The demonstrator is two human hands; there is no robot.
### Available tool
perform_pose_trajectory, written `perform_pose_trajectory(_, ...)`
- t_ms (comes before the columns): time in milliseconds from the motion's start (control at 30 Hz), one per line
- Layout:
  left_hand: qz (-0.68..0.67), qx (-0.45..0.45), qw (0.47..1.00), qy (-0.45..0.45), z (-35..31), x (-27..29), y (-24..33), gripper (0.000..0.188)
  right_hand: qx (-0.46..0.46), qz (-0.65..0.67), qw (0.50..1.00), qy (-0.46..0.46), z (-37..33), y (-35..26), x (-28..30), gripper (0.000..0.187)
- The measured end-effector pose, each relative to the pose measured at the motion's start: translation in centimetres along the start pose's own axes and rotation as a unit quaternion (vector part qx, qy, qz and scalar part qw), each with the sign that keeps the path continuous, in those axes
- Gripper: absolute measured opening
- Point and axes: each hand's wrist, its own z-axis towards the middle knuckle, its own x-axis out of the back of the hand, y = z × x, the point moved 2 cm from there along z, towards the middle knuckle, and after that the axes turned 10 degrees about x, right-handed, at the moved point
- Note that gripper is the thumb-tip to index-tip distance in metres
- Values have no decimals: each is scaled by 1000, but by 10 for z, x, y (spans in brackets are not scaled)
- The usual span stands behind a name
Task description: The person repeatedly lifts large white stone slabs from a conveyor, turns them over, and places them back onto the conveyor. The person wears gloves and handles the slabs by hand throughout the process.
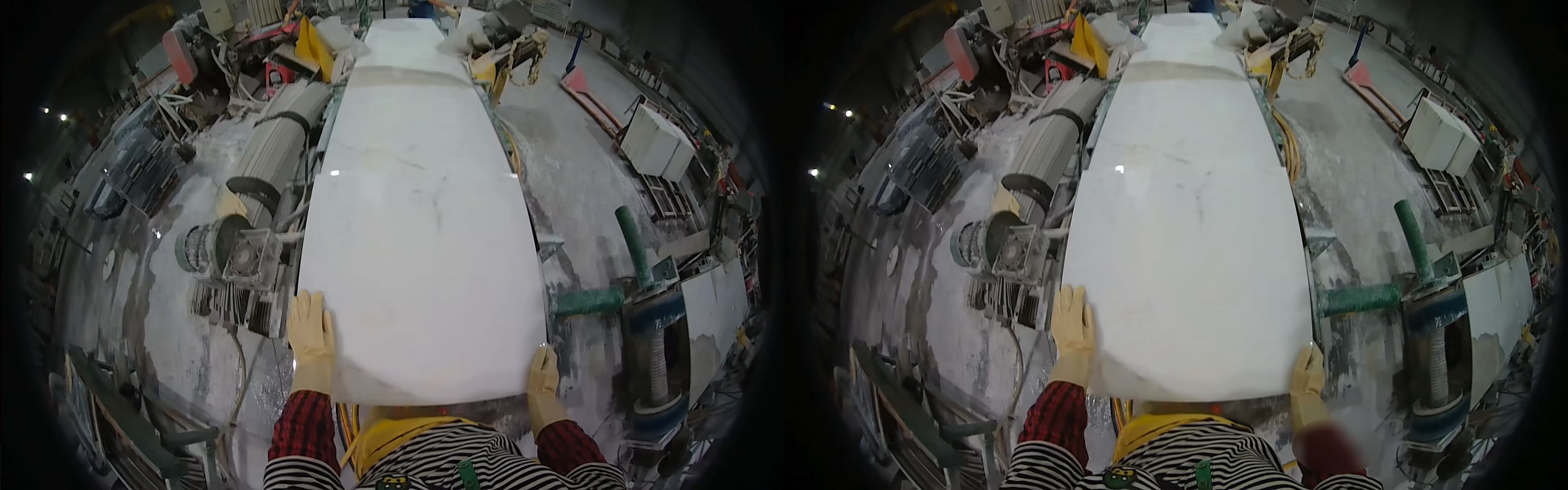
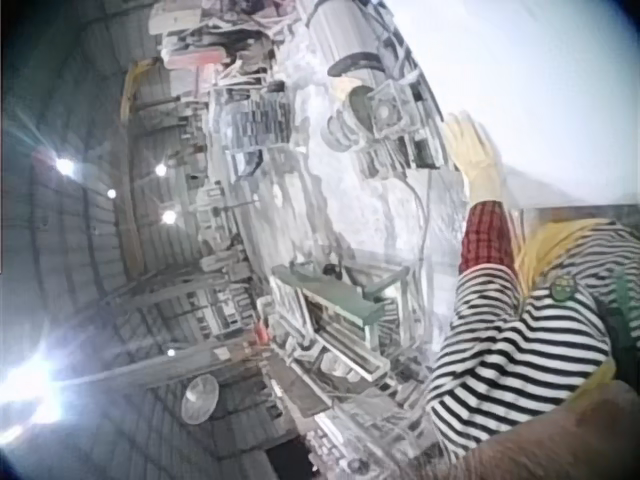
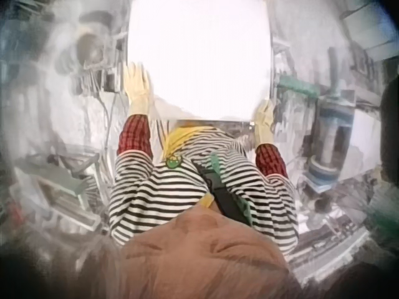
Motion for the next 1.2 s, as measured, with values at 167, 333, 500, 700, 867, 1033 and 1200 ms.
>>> perform_pose_trajectory(167,-9,16,999,-31,0,7,3,52,-6,-1,1000,-29,-4,0,2,56)
perform_pose_trajectory(333,1,55,998,7,-9,-8,-5,60,24,15,999,-15,-10,-1,0,57)
perform_pose_trajectory(500,-6,82,996,-29,-10,-11,-5,59,44,10,999,-19,-9,21,-9,57)
perform_pose_trajectory(700,-18,26,999,32,-17,-17,-9,58,62,-37,997,14,-18,40,-28,57)
perform_pose_trajectory(867,-33,34,998,41,-22,-21,-9,58,46,-58,997,15,-20,60,-39,60)
perform_pose_trajectory(1033,-50,21,997,55,-26,-27,-16,59,85,-94,992,20,-20,66,-43,60)
perform_pose_trajectory(1200,-51,24,997,46,-28,-28,-17,60,62,-56,997,6,-20,74,-42,59)
